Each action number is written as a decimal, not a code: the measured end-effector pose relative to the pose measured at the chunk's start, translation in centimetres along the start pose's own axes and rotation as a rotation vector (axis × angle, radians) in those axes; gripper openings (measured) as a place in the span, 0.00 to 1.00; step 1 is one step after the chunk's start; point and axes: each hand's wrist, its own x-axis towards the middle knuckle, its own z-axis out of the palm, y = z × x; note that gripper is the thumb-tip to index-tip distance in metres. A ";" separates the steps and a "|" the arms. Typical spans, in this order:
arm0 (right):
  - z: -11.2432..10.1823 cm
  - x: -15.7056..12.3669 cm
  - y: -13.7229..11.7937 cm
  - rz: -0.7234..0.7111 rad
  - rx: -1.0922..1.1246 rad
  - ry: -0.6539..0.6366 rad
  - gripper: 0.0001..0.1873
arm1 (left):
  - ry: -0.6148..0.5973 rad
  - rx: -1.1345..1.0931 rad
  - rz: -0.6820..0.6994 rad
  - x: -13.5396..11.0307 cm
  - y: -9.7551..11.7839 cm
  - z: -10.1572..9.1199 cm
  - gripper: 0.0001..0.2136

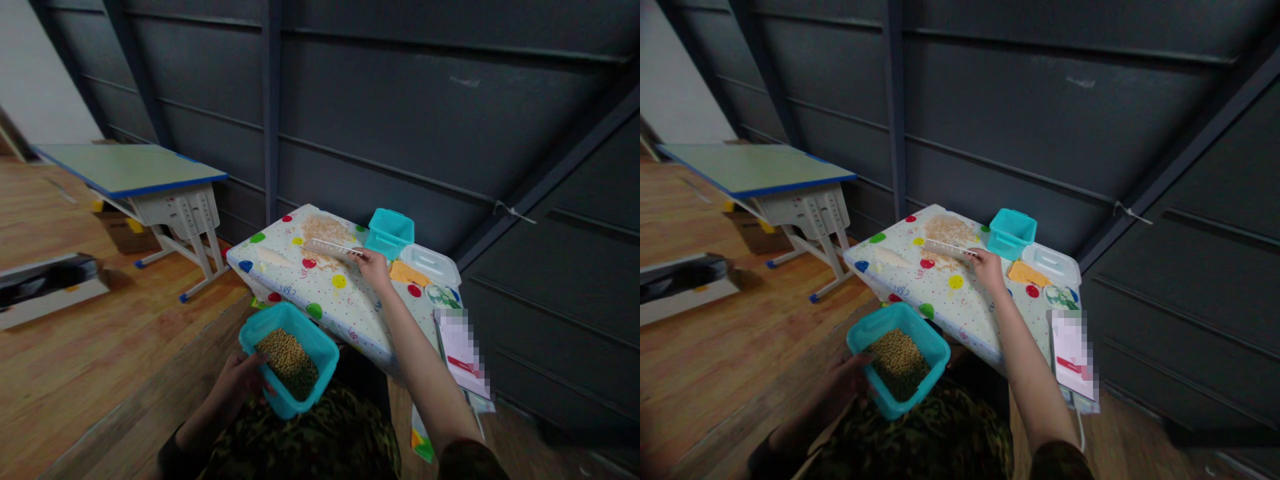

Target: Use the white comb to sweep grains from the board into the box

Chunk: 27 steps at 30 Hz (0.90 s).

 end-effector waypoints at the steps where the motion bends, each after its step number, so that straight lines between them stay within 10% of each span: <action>1: -0.1 0.1 0.0 0.009 0.005 -0.011 0.09 | 0.007 0.001 0.005 0.0 -0.1 0.0 0.18; 27: -1.6 0.4 -0.6 -0.003 0.030 -0.112 0.13 | 0.034 0.008 0.031 0.7 -1.1 -0.3 0.21</action>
